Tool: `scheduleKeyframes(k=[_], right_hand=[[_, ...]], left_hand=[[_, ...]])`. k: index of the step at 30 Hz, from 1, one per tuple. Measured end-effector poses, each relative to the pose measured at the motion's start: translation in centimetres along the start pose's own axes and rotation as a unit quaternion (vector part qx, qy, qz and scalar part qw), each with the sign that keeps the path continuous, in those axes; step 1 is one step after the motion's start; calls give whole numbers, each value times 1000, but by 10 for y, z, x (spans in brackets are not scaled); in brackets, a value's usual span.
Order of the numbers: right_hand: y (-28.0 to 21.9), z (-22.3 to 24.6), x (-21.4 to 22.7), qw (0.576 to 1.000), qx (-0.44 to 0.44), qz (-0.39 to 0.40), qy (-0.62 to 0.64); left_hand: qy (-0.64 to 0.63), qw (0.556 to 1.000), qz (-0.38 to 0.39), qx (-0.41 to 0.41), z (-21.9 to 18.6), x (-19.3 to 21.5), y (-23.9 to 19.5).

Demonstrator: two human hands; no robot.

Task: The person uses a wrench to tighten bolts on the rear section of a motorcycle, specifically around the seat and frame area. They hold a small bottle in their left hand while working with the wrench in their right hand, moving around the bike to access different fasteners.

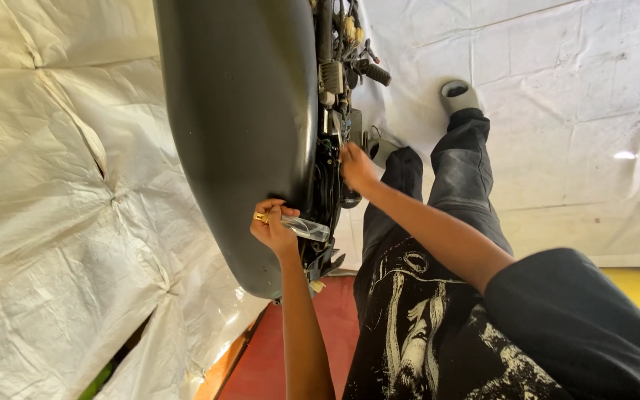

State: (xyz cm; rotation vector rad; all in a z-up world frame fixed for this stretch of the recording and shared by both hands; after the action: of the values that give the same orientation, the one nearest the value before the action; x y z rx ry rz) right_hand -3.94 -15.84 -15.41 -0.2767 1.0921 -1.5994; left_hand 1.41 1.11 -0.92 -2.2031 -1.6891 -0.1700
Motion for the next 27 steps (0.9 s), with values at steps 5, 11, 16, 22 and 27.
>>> scheduleKeyframes(k=[5,11,16,22,27], right_hand=[[21,-27,1,996,53,-48,57],[-1,-29,-15,996,50,-67,20],[45,-48,-1,948,-30,43,315],[52,-90,1,943,-4,74,324],[163,-184,20,693,61,431,574]], left_hand=[[-5,1000,27,-13,0,1,3],[-24,998,48,-15,2,4,3],[-24,998,53,-11,1,5,-4],[-18,998,51,-14,0,4,3],[-7,999,44,-15,-7,0,1]])
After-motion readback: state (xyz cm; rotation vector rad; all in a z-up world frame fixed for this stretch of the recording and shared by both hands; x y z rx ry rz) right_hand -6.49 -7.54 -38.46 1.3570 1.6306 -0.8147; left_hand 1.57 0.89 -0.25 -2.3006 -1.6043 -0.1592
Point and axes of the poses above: each hand's wrist, its own y-axis towards the middle knuckle, its own x-axis out of the back of the hand, z = x × y, the point moved 2 cm from there along y, towards the middle knuckle, and after that the axes turned 15 degrees about z, right-handed, at the moved point
